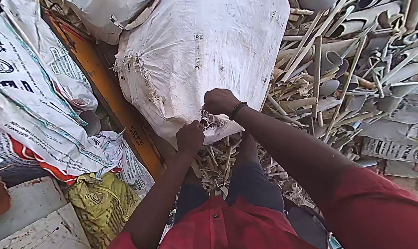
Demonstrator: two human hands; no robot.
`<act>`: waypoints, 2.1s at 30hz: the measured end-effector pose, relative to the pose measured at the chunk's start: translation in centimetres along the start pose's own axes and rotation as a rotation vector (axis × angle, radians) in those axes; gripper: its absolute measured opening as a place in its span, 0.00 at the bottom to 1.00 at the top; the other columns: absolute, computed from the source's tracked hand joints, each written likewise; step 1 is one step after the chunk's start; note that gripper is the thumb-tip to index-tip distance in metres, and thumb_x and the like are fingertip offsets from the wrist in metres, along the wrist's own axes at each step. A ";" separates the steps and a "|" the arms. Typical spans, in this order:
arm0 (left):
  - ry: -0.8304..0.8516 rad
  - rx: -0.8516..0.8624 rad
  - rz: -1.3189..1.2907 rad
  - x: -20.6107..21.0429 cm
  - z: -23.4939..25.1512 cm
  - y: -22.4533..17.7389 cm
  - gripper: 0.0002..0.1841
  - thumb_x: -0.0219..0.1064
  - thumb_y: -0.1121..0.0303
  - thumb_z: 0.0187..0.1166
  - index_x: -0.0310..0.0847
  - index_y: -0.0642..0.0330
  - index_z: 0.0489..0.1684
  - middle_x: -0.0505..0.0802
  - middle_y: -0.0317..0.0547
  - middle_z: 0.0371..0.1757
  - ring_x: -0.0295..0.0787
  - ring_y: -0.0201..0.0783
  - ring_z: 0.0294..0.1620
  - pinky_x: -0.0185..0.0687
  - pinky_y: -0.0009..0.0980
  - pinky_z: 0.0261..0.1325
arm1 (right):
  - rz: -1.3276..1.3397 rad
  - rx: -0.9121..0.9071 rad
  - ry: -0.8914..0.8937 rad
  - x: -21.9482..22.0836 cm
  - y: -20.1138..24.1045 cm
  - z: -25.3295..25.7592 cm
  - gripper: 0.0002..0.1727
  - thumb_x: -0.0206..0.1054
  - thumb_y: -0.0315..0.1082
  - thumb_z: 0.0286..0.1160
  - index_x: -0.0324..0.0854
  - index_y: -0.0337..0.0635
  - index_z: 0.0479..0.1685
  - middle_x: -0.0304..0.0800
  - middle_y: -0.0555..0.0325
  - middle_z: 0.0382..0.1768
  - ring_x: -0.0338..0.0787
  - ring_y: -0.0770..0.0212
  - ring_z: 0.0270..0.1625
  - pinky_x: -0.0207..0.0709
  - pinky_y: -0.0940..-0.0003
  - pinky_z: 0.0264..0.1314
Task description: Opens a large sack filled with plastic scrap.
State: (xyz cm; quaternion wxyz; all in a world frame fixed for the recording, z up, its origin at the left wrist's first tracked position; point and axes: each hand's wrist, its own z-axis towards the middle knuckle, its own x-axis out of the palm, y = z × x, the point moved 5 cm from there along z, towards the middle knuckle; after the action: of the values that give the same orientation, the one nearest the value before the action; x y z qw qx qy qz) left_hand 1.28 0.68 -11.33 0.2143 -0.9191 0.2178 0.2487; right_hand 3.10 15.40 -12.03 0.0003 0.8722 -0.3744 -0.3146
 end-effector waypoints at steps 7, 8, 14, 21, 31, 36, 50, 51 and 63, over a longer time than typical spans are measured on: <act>0.028 -0.028 0.035 -1.0 -0.6 1.5 0.20 0.50 0.55 0.94 0.85 0.59 0.49 0.93 0.58 0.43 0.92 0.59 0.52 0.82 0.60 0.52 | 0.000 0.041 -0.033 -1.1 1.7 0.3 0.15 0.63 0.39 0.77 0.82 0.36 0.28 0.89 0.38 0.37 0.91 0.36 0.47 0.75 0.34 0.39; 0.038 -0.015 0.034 -1.0 -0.7 1.1 0.20 0.50 0.55 0.94 0.84 0.59 0.49 0.93 0.57 0.43 0.92 0.58 0.51 0.82 0.60 0.52 | -0.011 0.047 -0.048 -2.1 1.2 -0.6 0.17 0.64 0.40 0.77 0.81 0.36 0.26 0.88 0.38 0.36 0.90 0.35 0.46 0.74 0.34 0.38; 0.061 -0.031 -0.009 -1.3 -1.8 0.7 0.18 0.50 0.58 0.93 0.84 0.60 0.48 0.93 0.56 0.44 0.92 0.56 0.52 0.81 0.58 0.56 | -0.018 0.036 -0.029 -0.2 2.5 1.4 0.14 0.62 0.37 0.75 0.82 0.35 0.29 0.90 0.38 0.39 0.91 0.35 0.48 0.76 0.33 0.39; -0.001 -0.027 0.011 -2.1 -1.7 1.7 0.20 0.51 0.55 0.94 0.85 0.60 0.51 0.93 0.59 0.42 0.92 0.60 0.50 0.82 0.61 0.53 | 0.012 0.045 -0.045 -6.0 0.1 -0.4 0.17 0.68 0.45 0.77 0.86 0.39 0.30 0.90 0.42 0.38 0.90 0.38 0.48 0.75 0.32 0.42; 0.022 -0.081 -0.221 -2.8 -0.9 5.8 0.22 0.51 0.53 0.95 0.86 0.61 0.45 0.94 0.53 0.37 0.91 0.52 0.39 0.81 0.56 0.51 | 0.731 0.027 -0.036 1.4 -7.1 -4.9 0.22 0.59 0.45 0.89 0.80 0.44 0.25 0.71 0.64 0.20 0.69 0.67 0.24 0.64 0.64 0.32; 0.036 -0.085 -0.250 -2.9 -0.9 5.1 0.22 0.51 0.53 0.94 0.86 0.59 0.42 0.94 0.48 0.34 0.89 0.46 0.33 0.82 0.51 0.46 | 0.417 -0.053 0.004 6.2 -4.1 -3.7 0.21 0.56 0.52 0.89 0.77 0.40 0.44 0.83 0.48 0.32 0.86 0.46 0.39 0.76 0.41 0.42; 0.065 -0.079 -0.146 -2.8 -0.4 4.2 0.21 0.53 0.53 0.93 0.86 0.59 0.40 0.92 0.51 0.33 0.90 0.51 0.38 0.80 0.56 0.48 | -0.193 -0.220 -0.249 1.5 -1.7 2.0 0.14 0.54 0.38 0.86 0.80 0.37 0.44 0.88 0.40 0.35 0.92 0.35 0.43 0.79 0.37 0.36; 0.064 -0.070 -0.139 -2.8 -0.4 4.2 0.21 0.53 0.54 0.93 0.86 0.59 0.40 0.92 0.52 0.33 0.90 0.52 0.39 0.80 0.57 0.49 | -0.223 -0.191 -0.241 1.4 -3.1 2.1 0.18 0.52 0.42 0.90 0.79 0.36 0.44 0.88 0.39 0.34 0.92 0.33 0.41 0.79 0.36 0.35; 0.068 -0.038 -0.161 -2.7 -0.5 5.0 0.21 0.52 0.54 0.94 0.83 0.62 0.41 0.89 0.53 0.34 0.87 0.52 0.39 0.79 0.55 0.51 | 0.329 -0.102 -0.203 4.5 -10.2 -5.5 0.24 0.44 0.52 0.96 0.76 0.41 0.45 0.79 0.50 0.26 0.85 0.46 0.31 0.76 0.44 0.35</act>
State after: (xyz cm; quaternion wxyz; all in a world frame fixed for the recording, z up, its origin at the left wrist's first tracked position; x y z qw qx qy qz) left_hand -3.17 -2.85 -10.86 0.2084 -0.9455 0.1455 0.2035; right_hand 15.12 18.53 -12.50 0.0582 0.7620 -0.4936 -0.4150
